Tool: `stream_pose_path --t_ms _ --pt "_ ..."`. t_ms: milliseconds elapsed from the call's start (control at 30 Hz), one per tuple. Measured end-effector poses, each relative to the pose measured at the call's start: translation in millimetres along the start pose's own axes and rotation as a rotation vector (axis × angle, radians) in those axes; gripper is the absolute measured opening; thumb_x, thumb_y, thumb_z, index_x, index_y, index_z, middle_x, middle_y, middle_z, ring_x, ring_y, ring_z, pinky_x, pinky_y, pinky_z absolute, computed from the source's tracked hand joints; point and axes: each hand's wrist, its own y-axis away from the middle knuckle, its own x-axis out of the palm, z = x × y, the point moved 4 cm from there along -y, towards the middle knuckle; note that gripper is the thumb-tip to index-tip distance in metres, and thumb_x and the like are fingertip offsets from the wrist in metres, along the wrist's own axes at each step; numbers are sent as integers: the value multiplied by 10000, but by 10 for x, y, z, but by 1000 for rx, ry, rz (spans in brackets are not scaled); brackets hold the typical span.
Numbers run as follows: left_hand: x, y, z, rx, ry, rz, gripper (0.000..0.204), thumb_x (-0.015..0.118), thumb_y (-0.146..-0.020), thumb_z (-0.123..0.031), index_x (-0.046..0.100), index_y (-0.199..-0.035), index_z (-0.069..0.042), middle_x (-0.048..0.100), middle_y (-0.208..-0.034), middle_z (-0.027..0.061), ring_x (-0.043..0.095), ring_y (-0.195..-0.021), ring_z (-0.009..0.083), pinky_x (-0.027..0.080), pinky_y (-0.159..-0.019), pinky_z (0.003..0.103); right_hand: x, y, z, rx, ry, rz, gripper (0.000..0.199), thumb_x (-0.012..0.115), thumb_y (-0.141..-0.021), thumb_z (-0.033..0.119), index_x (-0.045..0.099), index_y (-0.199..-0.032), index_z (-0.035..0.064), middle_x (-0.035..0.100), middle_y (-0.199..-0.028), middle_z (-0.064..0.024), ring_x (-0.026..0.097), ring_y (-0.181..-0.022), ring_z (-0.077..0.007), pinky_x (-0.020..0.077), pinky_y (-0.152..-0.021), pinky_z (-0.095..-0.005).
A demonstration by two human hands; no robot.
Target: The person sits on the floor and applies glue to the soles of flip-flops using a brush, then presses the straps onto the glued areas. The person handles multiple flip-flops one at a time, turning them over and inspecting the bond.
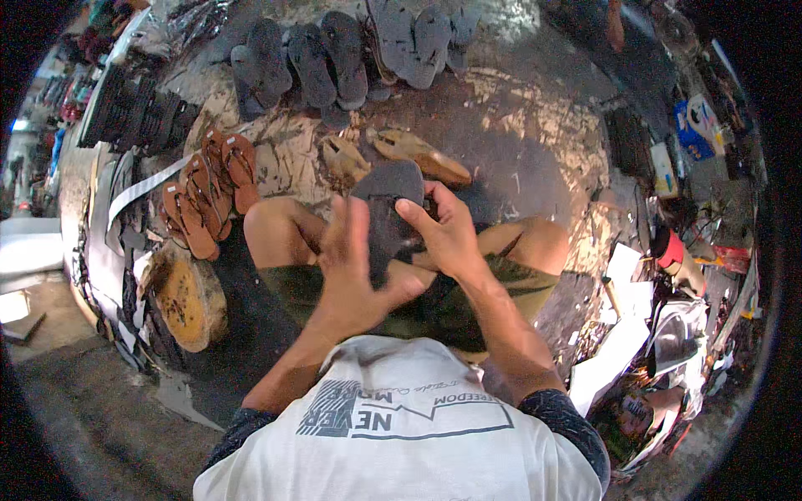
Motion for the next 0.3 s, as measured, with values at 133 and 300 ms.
stream_pose_path --t_ms 133,300 --pt "220 -215 356 57 -77 -126 1025 775 -877 -335 145 -1637 -61 148 -1647 318 289 -1485 450 320 -1184 494 50 -333 273 189 -210 142 456 662 -1021 349 628 -1316 4 727 -1057 -75 668 -886 -153 550 -800 -325" --pt "-263 -375 751 -193 678 97 932 716 -950 -217 112 -1631 -17 412 -1551 187 520 -1364 296 400 -1145 421 -927 -1461 -318 -371 813 -105 702 688 -961 502 518 -1466 45 578 -1459 -208 634 -1266 -312 497 -1066 -451"
